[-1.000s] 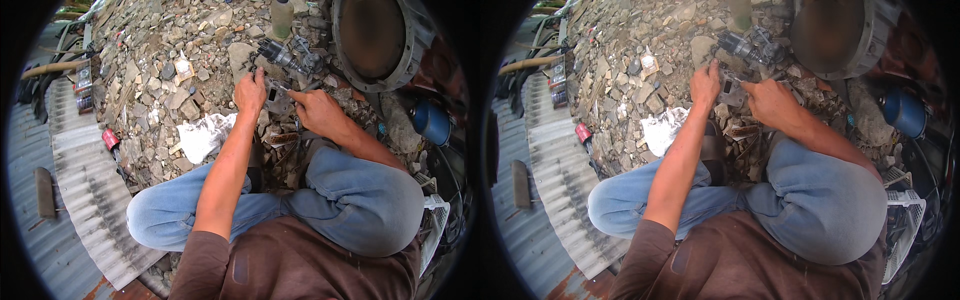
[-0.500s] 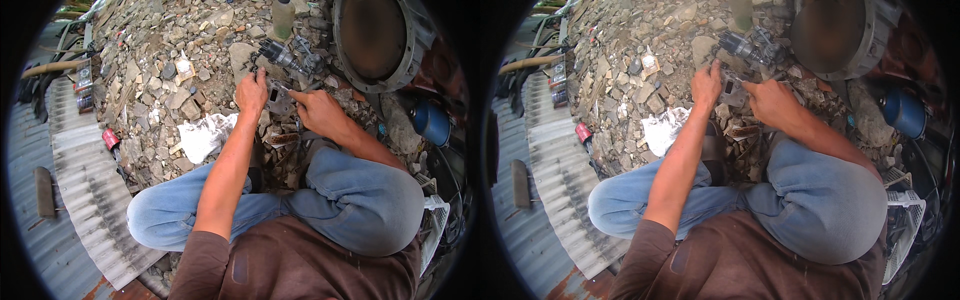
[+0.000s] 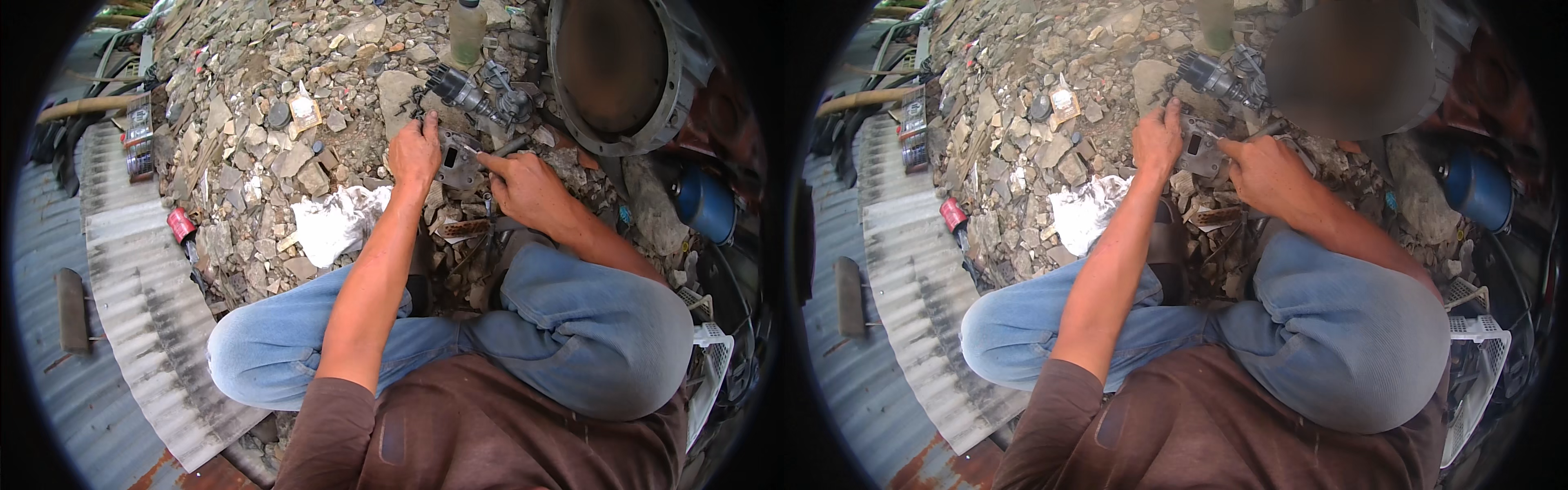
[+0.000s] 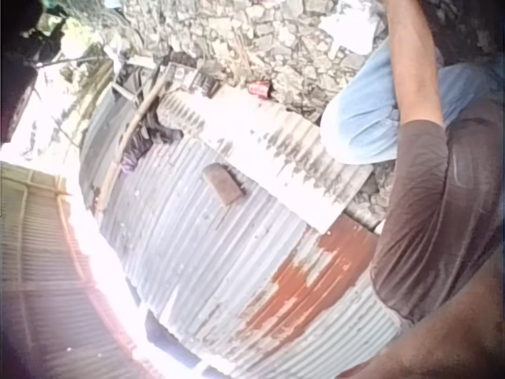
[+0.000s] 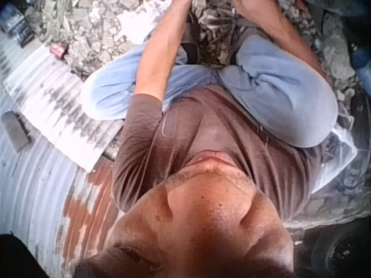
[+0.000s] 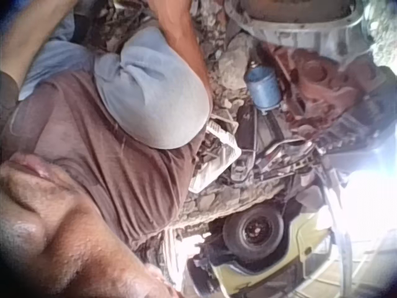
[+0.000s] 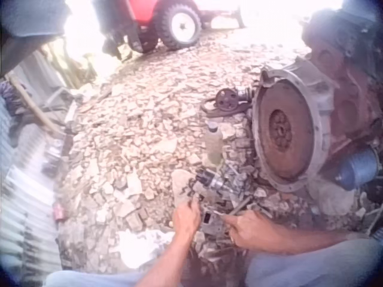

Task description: The person sits on the ground and uses a small metal tool to scrape and clean the surface of a metal mechanical part. They repeatedly rub the tool against the part's surface, focusing on specific areas.

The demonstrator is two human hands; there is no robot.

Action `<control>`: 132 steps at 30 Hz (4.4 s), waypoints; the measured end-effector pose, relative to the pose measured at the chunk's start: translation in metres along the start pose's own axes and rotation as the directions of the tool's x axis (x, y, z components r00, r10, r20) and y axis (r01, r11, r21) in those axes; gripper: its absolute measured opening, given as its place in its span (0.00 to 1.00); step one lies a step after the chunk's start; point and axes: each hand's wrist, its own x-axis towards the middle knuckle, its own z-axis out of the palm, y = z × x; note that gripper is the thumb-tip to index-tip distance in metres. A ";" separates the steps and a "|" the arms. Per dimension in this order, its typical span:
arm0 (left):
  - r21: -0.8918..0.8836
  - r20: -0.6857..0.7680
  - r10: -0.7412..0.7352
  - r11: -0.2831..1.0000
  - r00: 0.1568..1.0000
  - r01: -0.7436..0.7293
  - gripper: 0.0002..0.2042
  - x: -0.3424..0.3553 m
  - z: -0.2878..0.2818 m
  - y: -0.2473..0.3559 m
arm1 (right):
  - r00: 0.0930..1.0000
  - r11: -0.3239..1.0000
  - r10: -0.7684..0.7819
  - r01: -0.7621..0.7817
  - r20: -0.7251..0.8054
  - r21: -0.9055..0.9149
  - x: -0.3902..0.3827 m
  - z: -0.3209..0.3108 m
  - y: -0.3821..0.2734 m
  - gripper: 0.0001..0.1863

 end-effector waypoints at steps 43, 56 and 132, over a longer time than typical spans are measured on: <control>0.009 -0.004 0.046 0.999 0.999 -0.046 0.30 0.002 0.002 -0.002 | 0.998 0.998 -0.053 0.053 0.023 0.021 0.004 -0.002 0.010 0.21; 0.006 -0.013 0.069 0.998 0.998 -0.069 0.31 0.001 0.003 -0.003 | 0.999 0.999 -0.001 -0.001 0.047 0.041 0.003 -0.006 0.001 0.22; 0.067 0.176 0.098 0.992 0.980 -0.111 0.31 0.018 -0.007 -0.001 | 0.999 0.996 0.044 -0.042 0.027 -0.073 -0.010 -0.007 0.008 0.23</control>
